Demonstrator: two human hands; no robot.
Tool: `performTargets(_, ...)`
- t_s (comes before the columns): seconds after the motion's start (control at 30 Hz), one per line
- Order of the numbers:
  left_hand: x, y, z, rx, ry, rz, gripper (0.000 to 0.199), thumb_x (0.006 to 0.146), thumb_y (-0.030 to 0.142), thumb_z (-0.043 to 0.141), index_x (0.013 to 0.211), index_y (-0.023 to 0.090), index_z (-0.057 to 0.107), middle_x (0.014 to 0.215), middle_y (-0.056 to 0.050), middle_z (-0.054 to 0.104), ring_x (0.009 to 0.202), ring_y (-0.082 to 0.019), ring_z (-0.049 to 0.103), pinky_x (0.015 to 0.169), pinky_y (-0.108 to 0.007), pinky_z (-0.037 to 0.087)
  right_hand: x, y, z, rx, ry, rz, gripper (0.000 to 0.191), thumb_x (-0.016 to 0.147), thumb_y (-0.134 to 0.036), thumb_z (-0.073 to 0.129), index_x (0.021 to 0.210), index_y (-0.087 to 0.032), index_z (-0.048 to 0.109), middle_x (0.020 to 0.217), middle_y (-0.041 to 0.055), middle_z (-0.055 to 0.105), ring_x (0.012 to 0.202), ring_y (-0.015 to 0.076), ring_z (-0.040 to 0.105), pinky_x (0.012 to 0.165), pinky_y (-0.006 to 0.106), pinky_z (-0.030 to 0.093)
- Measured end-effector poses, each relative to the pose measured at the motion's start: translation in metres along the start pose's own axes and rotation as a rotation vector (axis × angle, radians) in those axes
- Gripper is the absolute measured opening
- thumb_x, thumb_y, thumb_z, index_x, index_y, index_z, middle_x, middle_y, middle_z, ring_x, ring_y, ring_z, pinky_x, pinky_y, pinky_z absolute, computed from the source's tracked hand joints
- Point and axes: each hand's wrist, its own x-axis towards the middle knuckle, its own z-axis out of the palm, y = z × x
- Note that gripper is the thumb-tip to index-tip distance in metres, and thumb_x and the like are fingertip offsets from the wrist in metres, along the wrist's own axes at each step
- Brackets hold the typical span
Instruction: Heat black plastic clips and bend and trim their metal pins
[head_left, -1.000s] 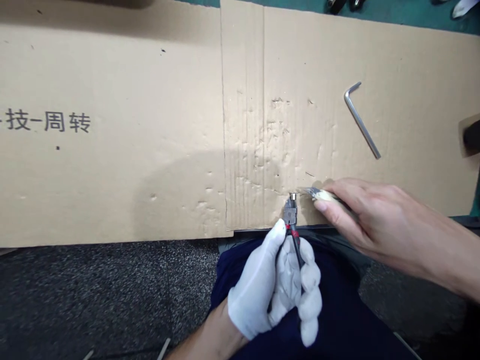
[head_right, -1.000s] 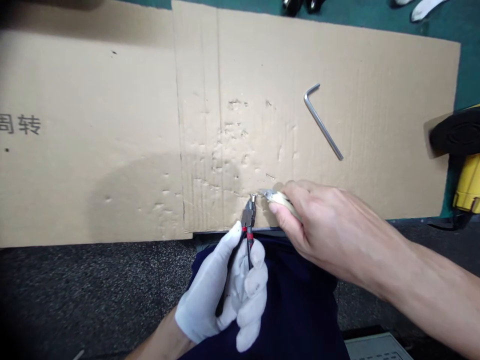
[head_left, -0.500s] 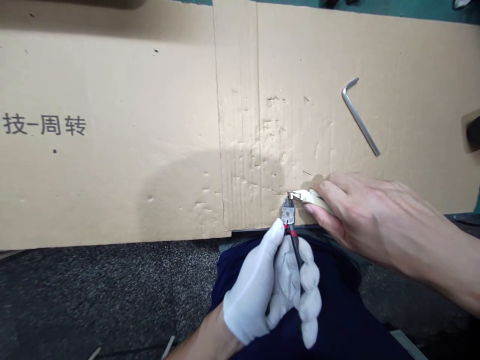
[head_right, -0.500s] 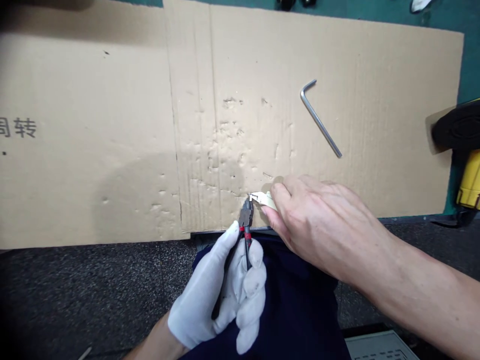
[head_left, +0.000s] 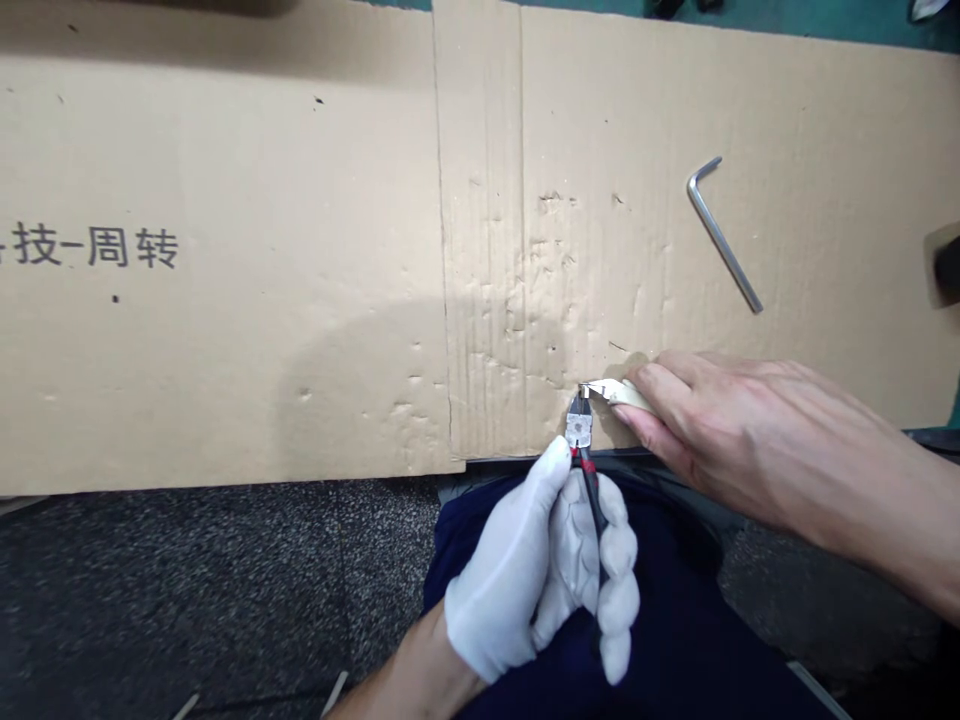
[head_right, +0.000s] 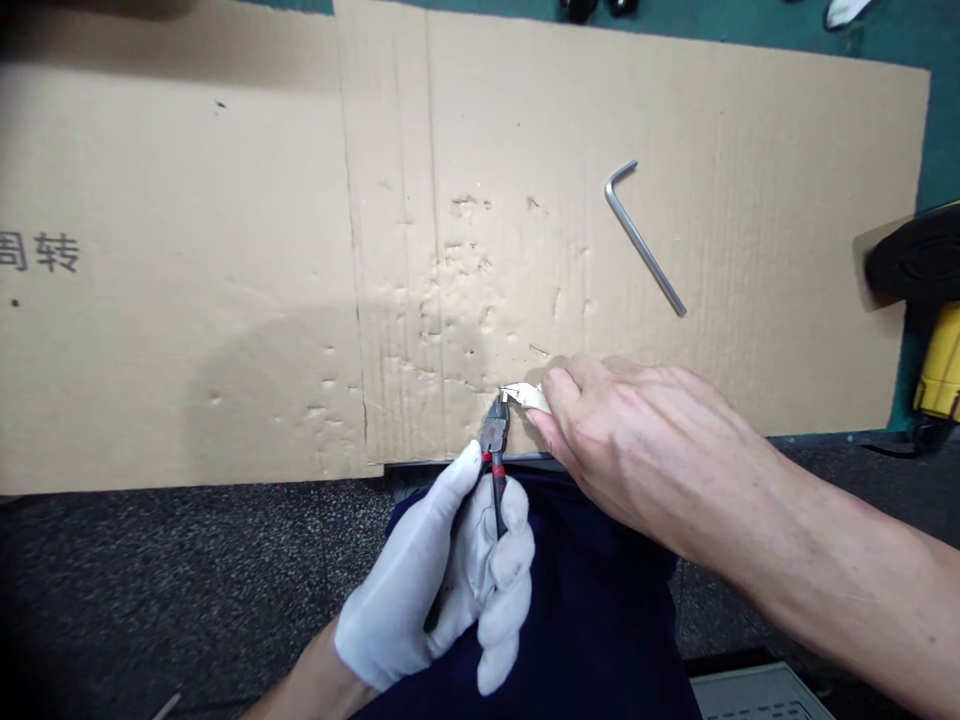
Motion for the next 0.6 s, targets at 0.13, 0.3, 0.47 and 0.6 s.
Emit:
performTargets(0.13,-0.001,0.001,0.006,0.041,0.044,0.014,0.063,0.105,0.064,0.032,0.089,0.013,0.065,0.071,-0.003,0.063,0.050,-0.016,0.063,0.042,-0.029,0.056,0.001,0.000,0.003,-0.018,0.008,-0.026,0.037,0.113,-0.043,0.022,0.091,-0.023,0.044,0.074,0.0007,0.048,0.058,0.0222,0.053,0.057,0.036,0.023)
performTargets(0.3,-0.001,0.001,0.012,0.081,0.127,0.027,0.064,0.105,0.065,0.031,0.087,0.013,0.064,0.069,-0.003,0.064,0.047,-0.015,0.062,0.040,-0.027,0.055,0.001,0.002,0.008,0.011,0.019,-0.055,0.036,0.114,-0.043,0.022,0.091,-0.023,0.042,0.074,0.0003,0.049,0.058,0.0219,0.055,0.055,0.035,0.024)
performTargets(0.47,0.010,-0.002,-0.001,0.237,0.162,0.098,0.064,0.101,0.069,0.038,0.086,0.012,0.065,0.065,-0.004,0.064,0.043,-0.017,0.062,0.039,-0.028,0.052,-0.001,-0.001,0.013,0.060,0.049,-0.031,0.036,0.114,-0.044,0.023,0.092,-0.024,0.044,0.076,0.0003,0.053,0.060,0.0226,0.059,0.055,0.036,0.027)
performTargets(0.6,0.017,-0.004,-0.002,0.471,0.356,0.217,0.064,0.097,0.073,0.043,0.084,0.013,0.064,0.058,-0.001,0.060,0.036,-0.014,0.055,0.035,-0.024,0.044,0.001,-0.003,0.015,0.087,0.014,0.040,0.039,0.113,-0.045,0.022,0.094,-0.024,0.049,0.076,0.0005,0.056,0.063,0.0245,0.063,0.055,0.037,0.028)
